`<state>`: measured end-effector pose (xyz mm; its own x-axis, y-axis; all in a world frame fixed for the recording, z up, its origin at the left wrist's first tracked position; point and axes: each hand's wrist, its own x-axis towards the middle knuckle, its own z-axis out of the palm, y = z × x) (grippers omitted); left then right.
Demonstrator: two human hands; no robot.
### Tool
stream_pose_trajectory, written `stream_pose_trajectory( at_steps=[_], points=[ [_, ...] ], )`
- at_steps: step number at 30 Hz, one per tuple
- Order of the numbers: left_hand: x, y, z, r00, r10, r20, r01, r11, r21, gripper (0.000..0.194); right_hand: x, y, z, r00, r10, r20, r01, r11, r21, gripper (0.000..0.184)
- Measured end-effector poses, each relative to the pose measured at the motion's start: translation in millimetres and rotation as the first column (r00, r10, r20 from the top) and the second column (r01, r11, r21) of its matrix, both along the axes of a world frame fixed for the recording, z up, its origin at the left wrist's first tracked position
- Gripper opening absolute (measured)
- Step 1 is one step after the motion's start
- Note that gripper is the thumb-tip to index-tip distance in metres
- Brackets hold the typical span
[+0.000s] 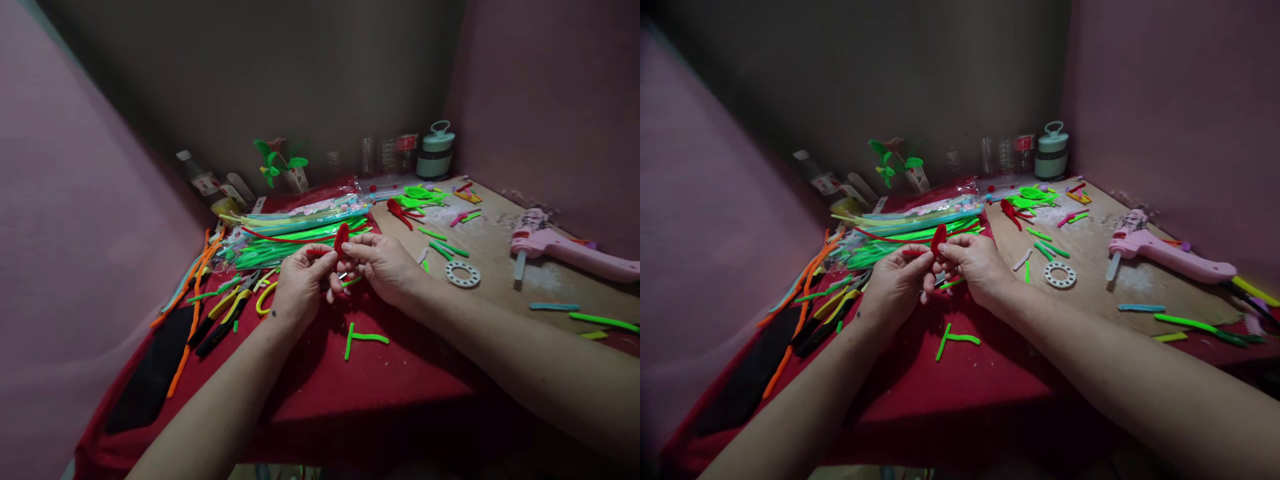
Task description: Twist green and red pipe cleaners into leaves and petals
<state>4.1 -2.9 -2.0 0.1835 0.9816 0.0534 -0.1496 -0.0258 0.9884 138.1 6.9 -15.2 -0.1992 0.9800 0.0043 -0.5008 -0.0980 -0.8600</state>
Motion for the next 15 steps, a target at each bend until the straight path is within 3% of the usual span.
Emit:
stream_pose_trajectory(
  at_steps=[15],
  points=[
    [5.7,-3.6,1.7,0.997,0.060,-0.042,-0.061,0.998,-0.007,0.027,-3.7,-4.2,-0.3,0.991,-0.049,0.125,0.044,0.998,0.042,0.016]
  ],
)
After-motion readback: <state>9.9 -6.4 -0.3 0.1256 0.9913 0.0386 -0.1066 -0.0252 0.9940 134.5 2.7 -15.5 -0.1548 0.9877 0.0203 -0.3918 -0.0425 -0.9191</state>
